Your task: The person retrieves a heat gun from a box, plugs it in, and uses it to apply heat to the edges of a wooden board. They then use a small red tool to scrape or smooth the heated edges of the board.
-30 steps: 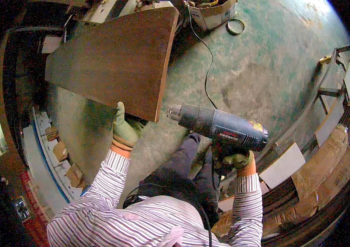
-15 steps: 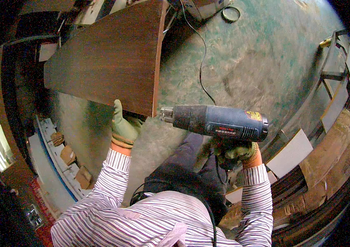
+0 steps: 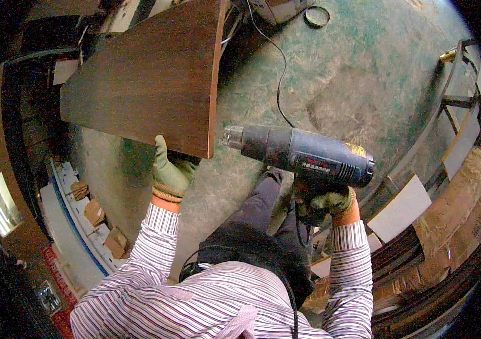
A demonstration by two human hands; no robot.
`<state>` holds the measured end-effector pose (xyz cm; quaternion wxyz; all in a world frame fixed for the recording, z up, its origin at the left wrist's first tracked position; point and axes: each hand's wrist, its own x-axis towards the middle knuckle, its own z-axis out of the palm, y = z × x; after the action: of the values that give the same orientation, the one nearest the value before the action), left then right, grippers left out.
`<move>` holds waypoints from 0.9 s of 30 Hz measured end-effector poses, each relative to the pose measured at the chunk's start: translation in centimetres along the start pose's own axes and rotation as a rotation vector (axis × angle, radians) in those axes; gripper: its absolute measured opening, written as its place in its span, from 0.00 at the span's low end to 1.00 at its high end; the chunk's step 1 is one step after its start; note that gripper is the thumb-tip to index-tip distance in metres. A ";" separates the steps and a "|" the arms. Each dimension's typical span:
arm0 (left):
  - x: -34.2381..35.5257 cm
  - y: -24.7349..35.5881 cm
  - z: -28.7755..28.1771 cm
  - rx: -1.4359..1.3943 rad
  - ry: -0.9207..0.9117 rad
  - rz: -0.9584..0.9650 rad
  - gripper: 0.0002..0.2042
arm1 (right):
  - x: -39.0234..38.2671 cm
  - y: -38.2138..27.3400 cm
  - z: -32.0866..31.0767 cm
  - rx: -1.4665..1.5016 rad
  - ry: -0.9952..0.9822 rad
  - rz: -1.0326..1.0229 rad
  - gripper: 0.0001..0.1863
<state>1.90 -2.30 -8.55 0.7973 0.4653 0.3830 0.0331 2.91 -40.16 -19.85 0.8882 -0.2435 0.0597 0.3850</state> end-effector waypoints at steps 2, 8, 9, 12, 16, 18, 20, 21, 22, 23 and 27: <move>0.0 -0.2 -0.2 0.009 -0.009 0.026 0.35 | 0.3 -0.2 0.3 0.007 -0.004 -0.002 0.39; 0.7 -0.5 -0.4 -0.061 0.099 -0.065 0.36 | -0.1 -0.4 -0.3 0.011 0.006 0.116 0.43; 0.6 -0.5 -0.3 -0.047 0.012 -0.022 0.36 | -0.3 -0.4 -0.4 0.027 0.010 0.138 0.42; -0.1 -0.5 0.3 0.008 0.010 0.033 0.36 | -0.5 -0.4 -0.3 0.027 0.005 0.161 0.41; -0.3 -0.2 1.0 -0.007 -0.006 0.035 0.35 | -0.2 -0.4 0.3 0.024 -0.012 0.157 0.41; -0.3 0.0 1.1 -0.015 -0.015 0.031 0.34 | 0.0 -0.1 0.4 0.030 -0.037 0.044 0.37; -0.3 0.0 1.1 -0.002 0.000 0.022 0.34 | -0.1 0.2 0.0 0.020 -0.071 0.027 0.37; -0.2 0.0 1.1 -0.007 -0.010 0.024 0.34 | -0.3 0.2 -0.4 0.006 -0.092 0.066 0.39; -0.2 0.0 1.0 -0.011 -0.006 0.020 0.34 | -0.5 0.2 -0.7 0.019 -0.117 0.081 0.41; -0.2 0.0 1.0 -0.015 -0.002 0.017 0.35 | -0.7 0.4 -1.1 0.034 -0.096 0.128 0.42; -0.2 -0.1 1.1 0.000 0.017 0.025 0.35 | -1.3 0.8 -2.0 0.076 -0.088 0.174 0.44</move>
<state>2.47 -3.21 -8.18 0.7936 0.4698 0.3838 0.0468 1.61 -41.53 -21.48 0.8618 -0.1863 0.0562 0.4685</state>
